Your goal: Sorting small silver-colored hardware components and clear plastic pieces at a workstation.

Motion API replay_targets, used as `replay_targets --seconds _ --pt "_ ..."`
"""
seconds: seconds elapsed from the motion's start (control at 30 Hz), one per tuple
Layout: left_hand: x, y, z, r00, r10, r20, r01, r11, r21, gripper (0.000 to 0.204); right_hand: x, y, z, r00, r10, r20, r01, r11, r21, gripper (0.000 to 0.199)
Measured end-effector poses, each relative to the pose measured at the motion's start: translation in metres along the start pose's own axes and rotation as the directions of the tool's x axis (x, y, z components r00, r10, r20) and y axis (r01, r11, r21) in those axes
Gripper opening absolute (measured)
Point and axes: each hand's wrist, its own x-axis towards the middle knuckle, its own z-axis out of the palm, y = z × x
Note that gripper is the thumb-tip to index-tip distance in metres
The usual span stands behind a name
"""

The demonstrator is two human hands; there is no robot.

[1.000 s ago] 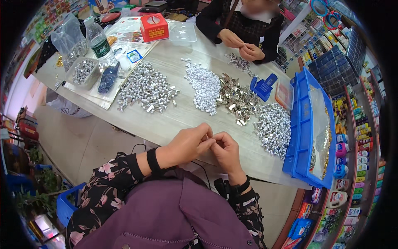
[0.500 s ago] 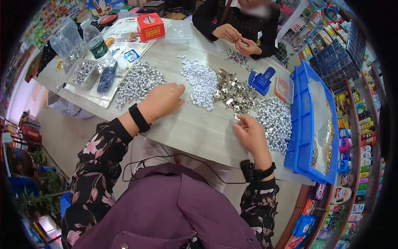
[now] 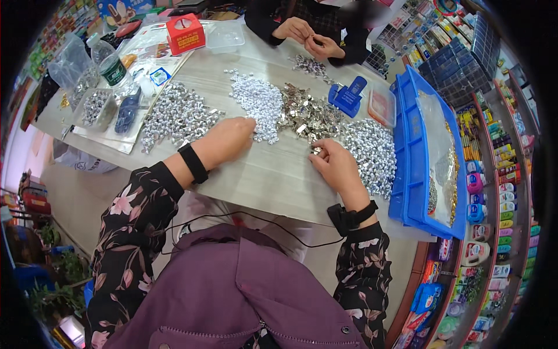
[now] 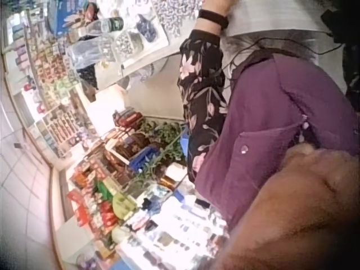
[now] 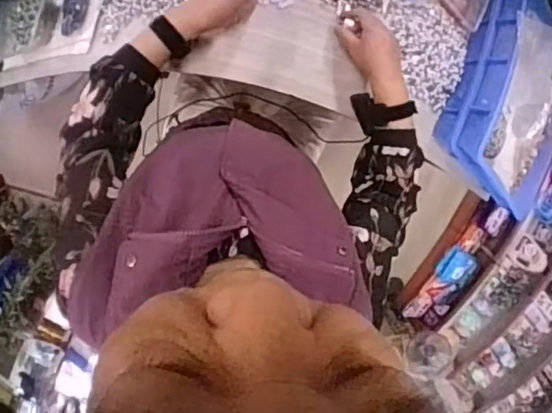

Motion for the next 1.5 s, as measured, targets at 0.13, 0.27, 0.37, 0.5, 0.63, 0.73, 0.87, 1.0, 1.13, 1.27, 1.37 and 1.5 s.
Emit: replay_targets --seconds 0.13,0.27,0.37,0.5,0.63,0.73,0.87,1.0,1.13,1.27,1.37,1.5 --pt "-0.004 -0.002 -0.003 1.000 0.017 0.012 -0.016 0.999 -0.031 0.010 0.004 0.004 0.003 0.995 -0.105 0.000 0.104 0.989 -0.107 0.020" --pt "-0.011 -0.001 -0.006 1.000 0.019 0.017 -0.020 0.999 0.043 0.010 0.003 -0.001 0.002 0.997 -0.078 0.009 0.078 0.996 -0.050 0.019" --pt "-0.016 0.008 -0.027 0.999 -0.033 0.003 0.033 0.998 -0.047 0.009 0.001 -0.003 0.001 0.998 -0.066 0.018 0.067 0.989 -0.133 0.017" --pt "-0.028 0.036 -0.052 0.974 -0.152 0.169 0.227 0.651 -0.724 0.011 0.006 -0.009 0.006 0.992 -0.129 -0.017 0.119 0.954 -0.274 0.018" --pt "-0.040 0.049 -0.035 0.953 -0.141 0.269 0.299 0.285 -0.911 0.015 0.011 -0.003 0.008 0.994 -0.112 0.009 0.109 0.949 -0.296 0.020" --pt "-0.049 0.046 -0.016 0.929 -0.171 0.329 0.353 0.130 -0.927 0.013 0.011 -0.012 0.006 0.999 -0.034 0.010 0.036 0.981 -0.191 0.019" --pt "-0.048 0.049 -0.010 0.904 -0.194 0.382 0.392 0.013 -0.920 0.013 0.009 -0.015 0.002 0.997 0.074 -0.003 -0.074 0.997 0.000 0.015" --pt "-0.047 0.050 -0.005 0.902 -0.194 0.385 0.382 -0.057 -0.923 0.012 0.000 -0.022 0.003 0.995 0.093 0.032 -0.098 0.937 0.334 0.009" --pt "-0.046 0.053 0.003 0.894 -0.168 0.415 0.375 -0.226 -0.899 0.011 -0.024 -0.053 0.017 0.977 0.020 0.213 -0.180 0.616 0.767 0.010" --pt "-0.049 0.057 0.002 0.878 -0.126 0.462 0.400 -0.336 -0.853 0.010 -0.044 -0.076 0.026 0.953 -0.017 0.304 -0.267 0.434 0.861 0.009" --pt "-0.051 0.058 0.003 0.871 -0.103 0.479 0.414 -0.369 -0.832 0.010 -0.046 -0.062 0.037 0.965 -0.011 0.262 -0.230 0.448 0.864 0.010" --pt "-0.052 0.060 0.002 0.878 -0.090 0.469 0.398 -0.406 -0.822 0.010 -0.047 -0.054 0.047 0.988 -0.150 0.034 0.044 0.486 0.873 0.010"
